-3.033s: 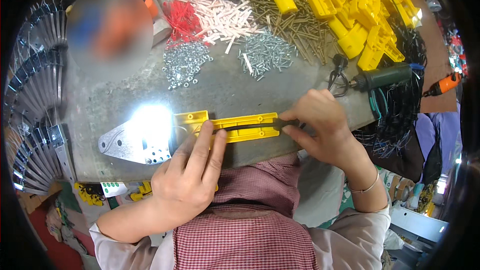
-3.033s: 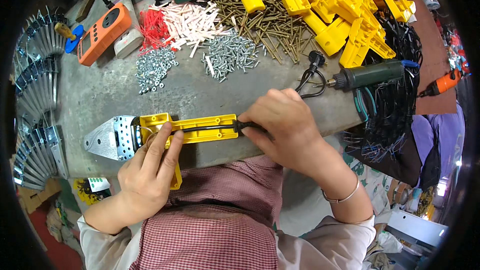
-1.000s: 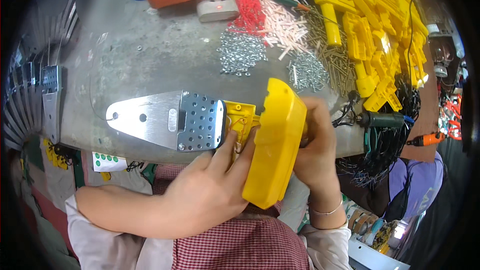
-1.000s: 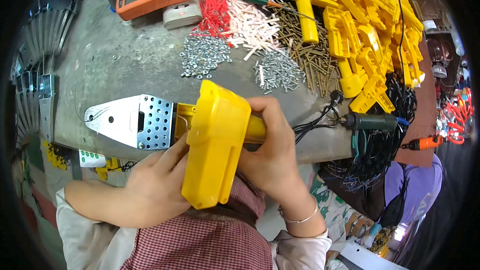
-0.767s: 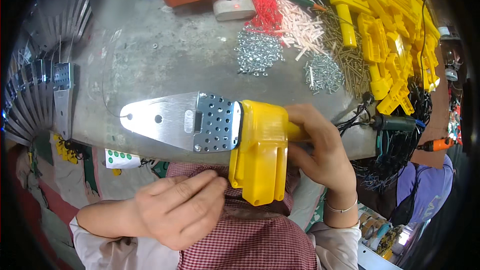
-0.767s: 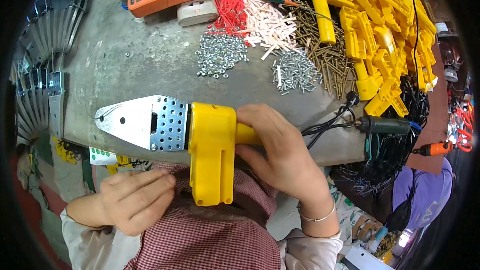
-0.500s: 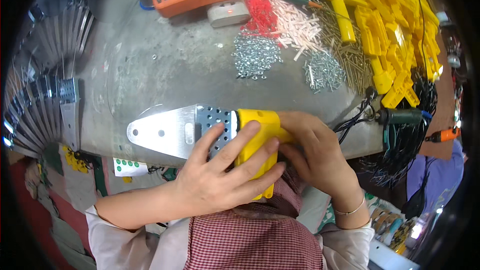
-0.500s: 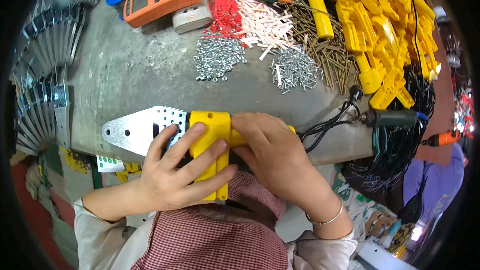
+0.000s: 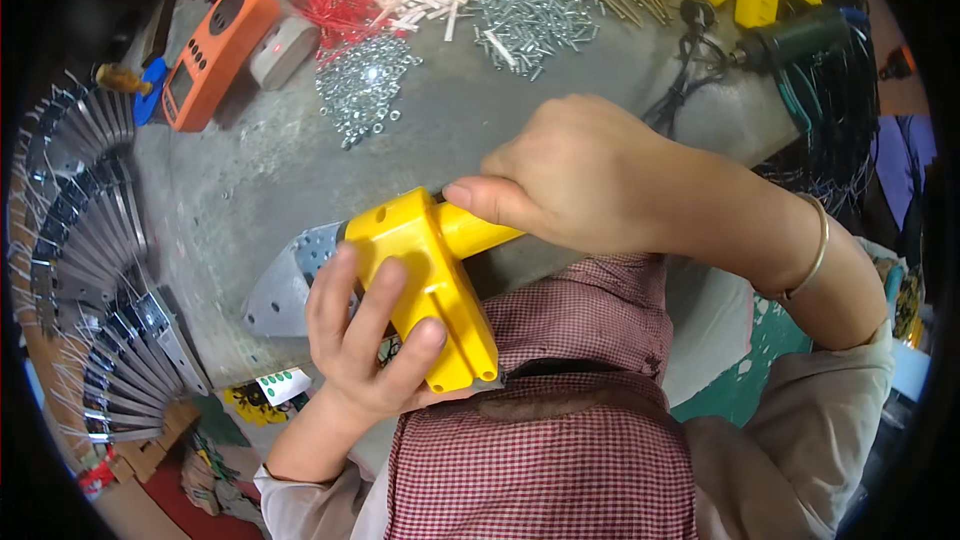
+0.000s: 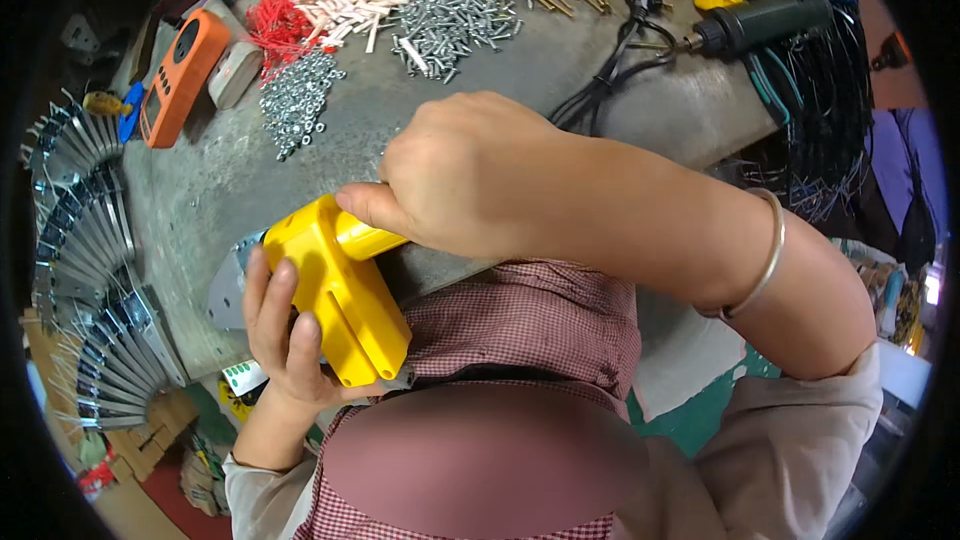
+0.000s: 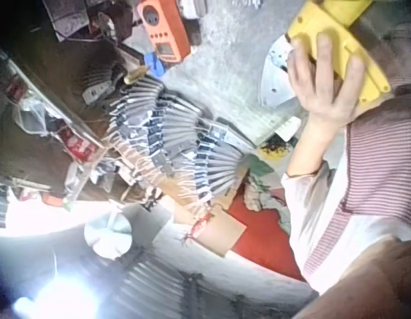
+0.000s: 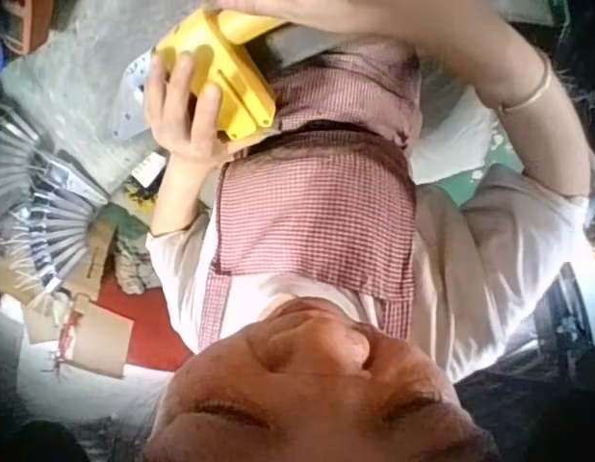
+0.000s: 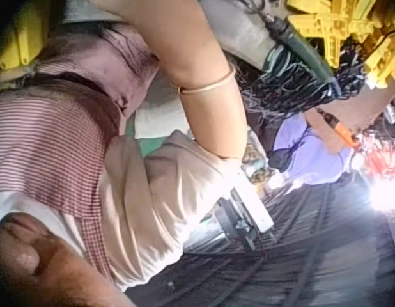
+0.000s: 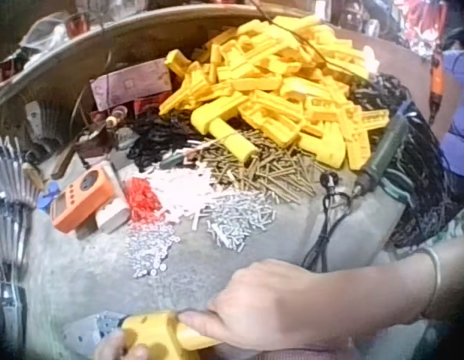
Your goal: Assembling a hardware device by fitting a metal plate into a yellow plastic housing, securing it with screws, and soldering electrical wires.
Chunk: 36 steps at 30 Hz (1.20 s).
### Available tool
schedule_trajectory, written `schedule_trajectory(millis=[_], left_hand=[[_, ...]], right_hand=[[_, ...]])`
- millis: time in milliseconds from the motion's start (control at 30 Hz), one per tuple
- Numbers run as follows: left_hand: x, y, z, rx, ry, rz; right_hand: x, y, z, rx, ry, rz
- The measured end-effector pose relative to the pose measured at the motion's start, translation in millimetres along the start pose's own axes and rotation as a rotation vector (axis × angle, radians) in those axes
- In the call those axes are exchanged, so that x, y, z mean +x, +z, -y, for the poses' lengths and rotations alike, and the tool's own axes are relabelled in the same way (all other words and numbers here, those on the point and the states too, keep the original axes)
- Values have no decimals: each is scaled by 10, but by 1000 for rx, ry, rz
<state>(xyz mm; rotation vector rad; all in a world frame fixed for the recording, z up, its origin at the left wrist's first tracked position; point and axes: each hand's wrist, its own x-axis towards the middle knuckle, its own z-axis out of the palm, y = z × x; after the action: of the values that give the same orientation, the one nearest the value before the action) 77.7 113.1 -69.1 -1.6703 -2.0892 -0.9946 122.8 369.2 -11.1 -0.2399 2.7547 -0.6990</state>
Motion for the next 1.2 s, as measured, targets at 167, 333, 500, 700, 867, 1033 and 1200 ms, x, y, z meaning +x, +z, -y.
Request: schedule_trajectory(millis=[167,333,500,700,867,1033,1200], left_hand=[[85,-91,29,249,139,281],[98,-105,-16,239,112,274],[148,-144,-24,244,114,309],[164,-168,30,229,130,101],[414,-197,107,138,114,64],[442,-219,116,65,113,17],[515,-288,178,63,142,76]], right_hand=[[-29,102,2,4,15,-113],[20,121,71,-128,-125,-151],[64,199,66,-248,-61,-170],[315,-194,66,327,340,331],[443,-231,-9,432,435,443],[481,-233,-29,387,407,469],[509,-271,-38,488,486,552]])
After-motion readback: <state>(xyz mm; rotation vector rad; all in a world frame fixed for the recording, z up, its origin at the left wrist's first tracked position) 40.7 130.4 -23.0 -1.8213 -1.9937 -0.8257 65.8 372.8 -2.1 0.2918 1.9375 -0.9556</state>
